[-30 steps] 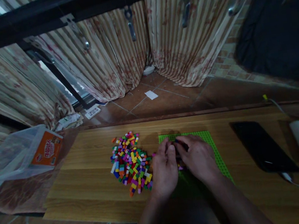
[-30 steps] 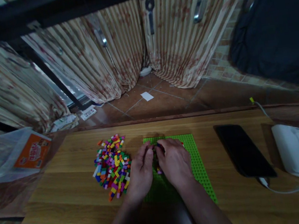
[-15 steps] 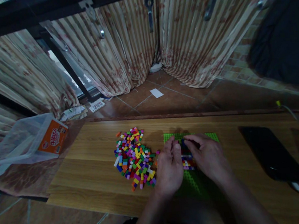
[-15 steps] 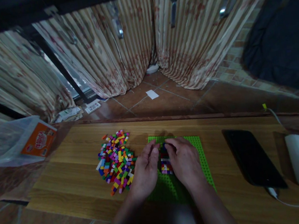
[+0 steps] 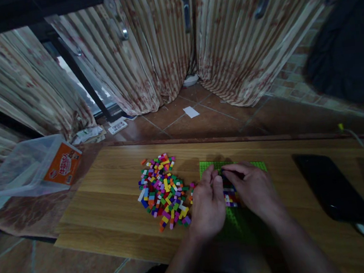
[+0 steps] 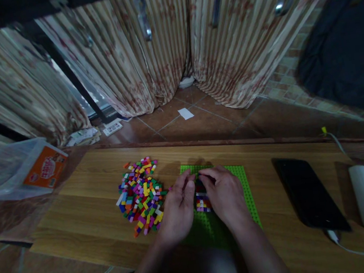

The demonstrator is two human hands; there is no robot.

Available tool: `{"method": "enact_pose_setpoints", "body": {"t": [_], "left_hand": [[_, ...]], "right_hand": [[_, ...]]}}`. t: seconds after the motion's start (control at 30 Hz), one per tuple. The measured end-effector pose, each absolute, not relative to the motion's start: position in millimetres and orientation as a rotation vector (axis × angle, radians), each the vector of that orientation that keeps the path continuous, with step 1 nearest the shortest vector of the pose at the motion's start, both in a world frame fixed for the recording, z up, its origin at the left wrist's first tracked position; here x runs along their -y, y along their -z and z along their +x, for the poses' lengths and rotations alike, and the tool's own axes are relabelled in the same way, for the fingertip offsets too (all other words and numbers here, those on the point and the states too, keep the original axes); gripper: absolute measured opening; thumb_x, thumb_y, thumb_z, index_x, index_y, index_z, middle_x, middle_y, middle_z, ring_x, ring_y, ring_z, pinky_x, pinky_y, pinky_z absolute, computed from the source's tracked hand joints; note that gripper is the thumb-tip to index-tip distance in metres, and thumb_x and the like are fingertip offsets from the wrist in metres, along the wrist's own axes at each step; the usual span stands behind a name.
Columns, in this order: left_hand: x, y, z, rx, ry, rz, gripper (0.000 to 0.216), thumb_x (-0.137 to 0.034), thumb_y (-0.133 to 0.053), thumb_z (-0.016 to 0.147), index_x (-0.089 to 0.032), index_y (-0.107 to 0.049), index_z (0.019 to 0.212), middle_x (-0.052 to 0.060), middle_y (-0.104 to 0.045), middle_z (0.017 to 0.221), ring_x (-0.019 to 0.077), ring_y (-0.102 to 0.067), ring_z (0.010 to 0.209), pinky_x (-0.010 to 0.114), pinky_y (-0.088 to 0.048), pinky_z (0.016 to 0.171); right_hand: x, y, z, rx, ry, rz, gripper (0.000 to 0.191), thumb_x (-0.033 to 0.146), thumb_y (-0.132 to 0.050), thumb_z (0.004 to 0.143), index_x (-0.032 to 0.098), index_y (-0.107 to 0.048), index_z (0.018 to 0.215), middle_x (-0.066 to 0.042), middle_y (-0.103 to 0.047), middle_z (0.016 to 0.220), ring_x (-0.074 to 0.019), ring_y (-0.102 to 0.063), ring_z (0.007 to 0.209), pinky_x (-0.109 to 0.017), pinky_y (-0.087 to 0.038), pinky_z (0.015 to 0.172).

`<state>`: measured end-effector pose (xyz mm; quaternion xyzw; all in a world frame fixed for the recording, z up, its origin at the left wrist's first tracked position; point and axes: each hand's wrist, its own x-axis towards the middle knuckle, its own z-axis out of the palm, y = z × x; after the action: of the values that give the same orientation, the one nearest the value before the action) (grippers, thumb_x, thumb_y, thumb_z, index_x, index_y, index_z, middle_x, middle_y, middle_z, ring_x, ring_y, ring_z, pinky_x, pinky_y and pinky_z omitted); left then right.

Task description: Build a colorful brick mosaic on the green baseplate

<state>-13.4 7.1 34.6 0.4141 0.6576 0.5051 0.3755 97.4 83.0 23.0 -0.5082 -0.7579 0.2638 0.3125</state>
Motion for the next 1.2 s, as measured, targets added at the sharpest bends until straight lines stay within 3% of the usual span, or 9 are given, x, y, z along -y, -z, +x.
{"method": "enact_pose_setpoints", "body": {"t": [0.3, 0.5, 0.6, 0.7, 0.9, 1.03, 1.2], "left_hand": [[-4, -32, -14, -1.685, -1.288, 1.092, 0.042, -0.038, -0.044, 0.097, -0.021, -0.056, 0.133, 0.012, -0.066, 0.128, 0.0254, -0.061, 0.119, 0.039, -0.045, 0.104], [-4, -29, -29, -1.643, -1.388, 1.05, 0.04, -0.035, -0.05, 0.094, -0.021, -0.056, 0.131, 0.01, -0.07, 0.12, 0.0226, -0.066, 0.108, 0.035, -0.049, 0.097], [-5, -26, -61, -1.747, -1.507, 1.039, 0.034, -0.029, -0.054, 0.091, -0.018, -0.063, 0.121, 0.01, -0.071, 0.114, 0.0214, -0.067, 0.1, 0.033, -0.051, 0.091], [1, -26, -107, -1.949, -1.581, 1.054, 0.027, -0.024, -0.057, 0.085, -0.017, -0.07, 0.108, 0.007, -0.074, 0.1, 0.0204, -0.067, 0.092, 0.03, -0.051, 0.083], [29, -40, -153, -2.387, -0.993, 1.212, 0.027, -0.014, -0.056, 0.079, -0.016, -0.075, 0.098, 0.006, -0.073, 0.087, 0.0188, -0.066, 0.078, 0.029, -0.05, 0.075], [32, -40, -145, -2.444, -0.668, 1.423, 0.034, -0.013, -0.058, 0.078, -0.019, -0.074, 0.108, 0.009, -0.072, 0.104, 0.0224, -0.066, 0.093, 0.033, -0.05, 0.088], [28, -38, -138, -2.466, -0.517, 1.546, 0.039, -0.011, -0.059, 0.077, -0.023, -0.073, 0.112, 0.01, -0.068, 0.112, 0.0252, -0.062, 0.108, 0.035, -0.048, 0.099]], "right_hand": [[-87, -22, 96, 2.021, -0.693, -1.337, 0.026, 0.037, -0.054, 0.085, 0.025, -0.077, 0.083, -0.005, -0.073, 0.084, -0.0212, -0.067, 0.073, -0.036, -0.051, 0.071], [-87, -21, 104, 1.983, -0.778, -1.343, 0.029, 0.041, -0.054, 0.086, 0.023, -0.076, 0.094, -0.006, -0.075, 0.094, -0.0223, -0.069, 0.082, -0.037, -0.052, 0.076], [-86, -19, 114, 1.9, -0.831, -1.351, 0.034, 0.044, -0.054, 0.087, 0.023, -0.074, 0.104, -0.007, -0.075, 0.101, -0.0235, -0.069, 0.09, -0.039, -0.052, 0.083], [-84, -20, 121, 1.858, -0.835, -1.355, 0.035, 0.048, -0.056, 0.085, 0.023, -0.075, 0.1, -0.007, -0.076, 0.1, -0.0245, -0.07, 0.089, -0.04, -0.052, 0.084], [-78, -24, 123, 1.891, -0.829, -1.332, 0.038, 0.054, -0.057, 0.084, 0.024, -0.076, 0.095, -0.006, -0.076, 0.096, -0.0241, -0.07, 0.086, -0.037, -0.054, 0.079], [-78, -27, 125, 1.924, -0.809, -1.348, 0.04, 0.057, -0.056, 0.083, 0.024, -0.076, 0.095, -0.005, -0.076, 0.092, -0.0238, -0.07, 0.081, -0.037, -0.054, 0.078], [-80, -26, 127, 1.935, -0.82, -1.366, 0.04, 0.057, -0.056, 0.083, 0.024, -0.076, 0.095, -0.005, -0.075, 0.095, -0.0244, -0.069, 0.085, -0.038, -0.054, 0.08]]}}
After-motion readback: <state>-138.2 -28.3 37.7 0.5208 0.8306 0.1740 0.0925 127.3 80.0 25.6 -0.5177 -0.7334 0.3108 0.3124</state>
